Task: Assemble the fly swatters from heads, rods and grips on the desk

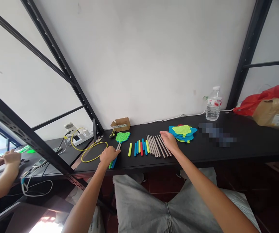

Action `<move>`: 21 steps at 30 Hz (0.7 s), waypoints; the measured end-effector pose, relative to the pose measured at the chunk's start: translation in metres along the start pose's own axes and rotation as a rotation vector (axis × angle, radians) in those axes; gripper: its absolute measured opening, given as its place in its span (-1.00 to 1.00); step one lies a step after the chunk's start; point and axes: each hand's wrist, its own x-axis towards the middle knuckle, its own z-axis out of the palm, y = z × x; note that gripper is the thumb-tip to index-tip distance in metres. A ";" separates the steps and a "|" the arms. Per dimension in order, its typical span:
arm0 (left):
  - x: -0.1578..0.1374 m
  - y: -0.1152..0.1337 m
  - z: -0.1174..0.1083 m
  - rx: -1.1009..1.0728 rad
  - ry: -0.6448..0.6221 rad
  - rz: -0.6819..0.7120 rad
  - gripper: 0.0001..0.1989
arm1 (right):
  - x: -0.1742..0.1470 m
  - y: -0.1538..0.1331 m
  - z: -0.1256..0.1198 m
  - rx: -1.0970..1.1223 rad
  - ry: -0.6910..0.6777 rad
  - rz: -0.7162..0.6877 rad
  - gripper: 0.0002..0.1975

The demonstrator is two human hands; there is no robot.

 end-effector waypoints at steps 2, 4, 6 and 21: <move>0.000 0.002 0.001 -0.036 -0.009 0.001 -0.60 | 0.002 0.000 -0.002 -0.002 -0.019 0.010 -0.71; -0.002 0.004 0.000 -0.066 -0.016 -0.004 -0.63 | 0.002 -0.003 -0.003 -0.019 -0.027 0.020 -0.72; -0.005 0.006 -0.002 -0.080 0.003 -0.012 -0.64 | 0.001 -0.007 -0.005 -0.041 -0.034 0.031 -0.72; -0.109 0.172 -0.008 -0.657 0.149 0.445 -0.76 | -0.011 -0.071 0.016 0.546 -0.286 0.081 -0.58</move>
